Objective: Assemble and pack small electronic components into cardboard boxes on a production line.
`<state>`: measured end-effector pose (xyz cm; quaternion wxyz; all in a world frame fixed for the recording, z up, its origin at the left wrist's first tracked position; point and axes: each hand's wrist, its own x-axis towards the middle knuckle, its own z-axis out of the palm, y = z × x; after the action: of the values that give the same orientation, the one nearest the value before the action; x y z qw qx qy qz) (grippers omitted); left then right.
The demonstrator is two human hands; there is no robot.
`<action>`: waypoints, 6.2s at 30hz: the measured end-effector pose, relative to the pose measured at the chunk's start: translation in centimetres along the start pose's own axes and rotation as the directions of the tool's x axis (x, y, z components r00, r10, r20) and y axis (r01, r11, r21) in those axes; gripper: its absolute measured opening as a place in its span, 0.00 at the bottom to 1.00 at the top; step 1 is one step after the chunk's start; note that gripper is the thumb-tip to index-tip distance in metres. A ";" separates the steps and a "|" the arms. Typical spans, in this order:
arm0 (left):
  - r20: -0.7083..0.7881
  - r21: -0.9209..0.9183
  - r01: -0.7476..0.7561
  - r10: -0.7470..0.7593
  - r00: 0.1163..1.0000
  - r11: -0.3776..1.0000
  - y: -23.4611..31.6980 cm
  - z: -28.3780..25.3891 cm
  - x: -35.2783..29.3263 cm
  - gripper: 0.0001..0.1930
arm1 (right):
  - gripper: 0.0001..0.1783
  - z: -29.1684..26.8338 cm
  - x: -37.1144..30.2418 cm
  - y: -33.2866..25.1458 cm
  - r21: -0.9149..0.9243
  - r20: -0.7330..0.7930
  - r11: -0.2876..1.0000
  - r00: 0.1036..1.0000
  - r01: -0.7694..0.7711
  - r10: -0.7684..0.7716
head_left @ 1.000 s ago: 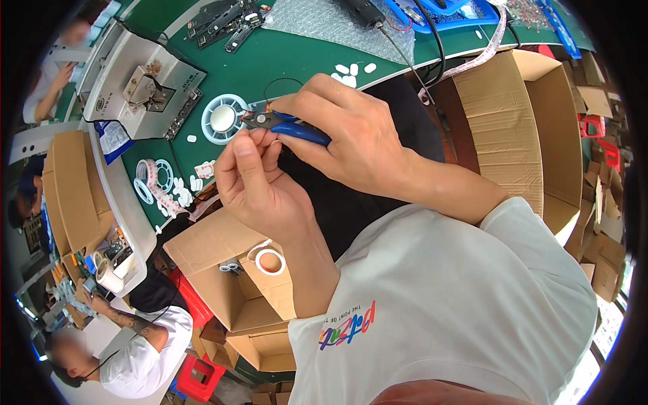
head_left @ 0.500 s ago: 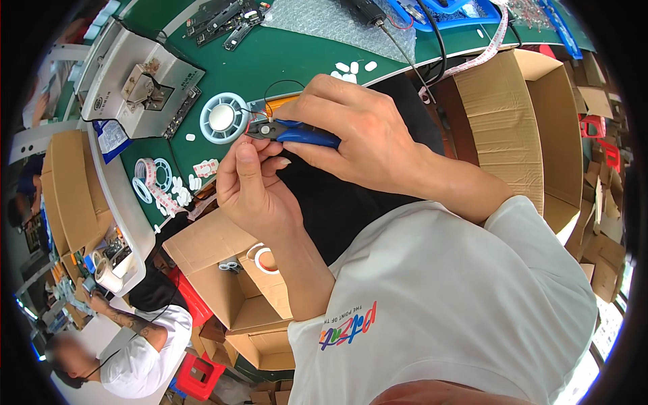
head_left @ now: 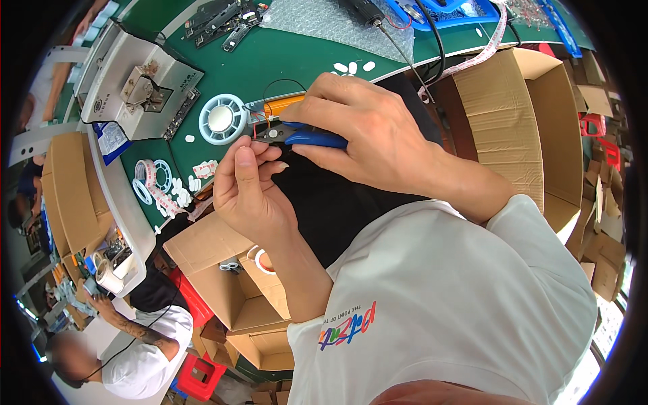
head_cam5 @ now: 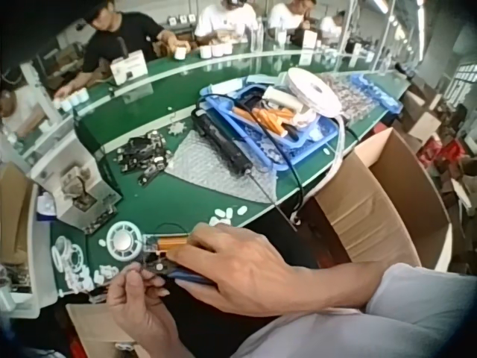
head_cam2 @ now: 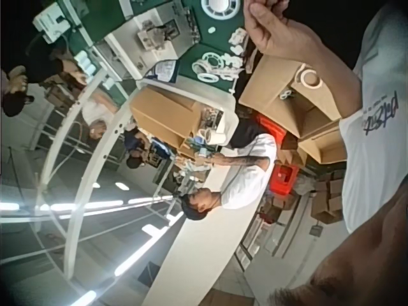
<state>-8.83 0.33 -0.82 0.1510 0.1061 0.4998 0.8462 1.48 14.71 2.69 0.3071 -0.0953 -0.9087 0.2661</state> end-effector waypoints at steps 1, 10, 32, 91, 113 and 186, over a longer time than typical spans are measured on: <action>-0.003 0.011 0.004 -0.004 1.000 1.000 0.0 -0.2 0.0 0.10 | 0.17 -0.4 0.0 0.1 -0.018 0.022 1.000 1.000 0.008 -0.007; 0.162 -0.010 -0.050 0.051 0.985 0.999 -0.9 -2.8 -0.6 0.08 | 0.20 -3.3 0.1 -0.2 -0.060 0.154 0.997 0.986 -0.053 0.062; 0.292 -0.150 -0.125 0.165 0.942 0.981 -1.8 -3.5 -0.7 0.08 | 0.17 -3.4 -0.1 -0.7 0.049 0.176 0.987 0.971 0.156 -0.163; 0.312 -0.020 -0.210 0.206 0.927 0.978 -0.5 -3.2 -1.1 0.07 | 0.12 -3.5 0.3 -1.2 -0.189 0.070 0.930 0.949 0.316 -0.308; 0.333 -0.108 -0.258 0.279 0.900 0.960 -1.6 -3.1 -1.1 0.08 | 0.10 -3.5 0.3 -1.0 -0.183 0.022 0.901 0.918 0.393 -0.396; 0.333 -0.163 -0.231 0.274 0.902 0.959 -2.0 -3.7 -1.5 0.09 | 0.08 -3.8 0.4 -2.0 -0.178 -0.001 0.911 0.926 0.371 -0.378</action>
<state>-8.36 -2.29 -4.43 0.1331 0.3104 0.3952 0.8543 3.46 14.79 6.53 0.3588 0.0493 -0.9244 0.1198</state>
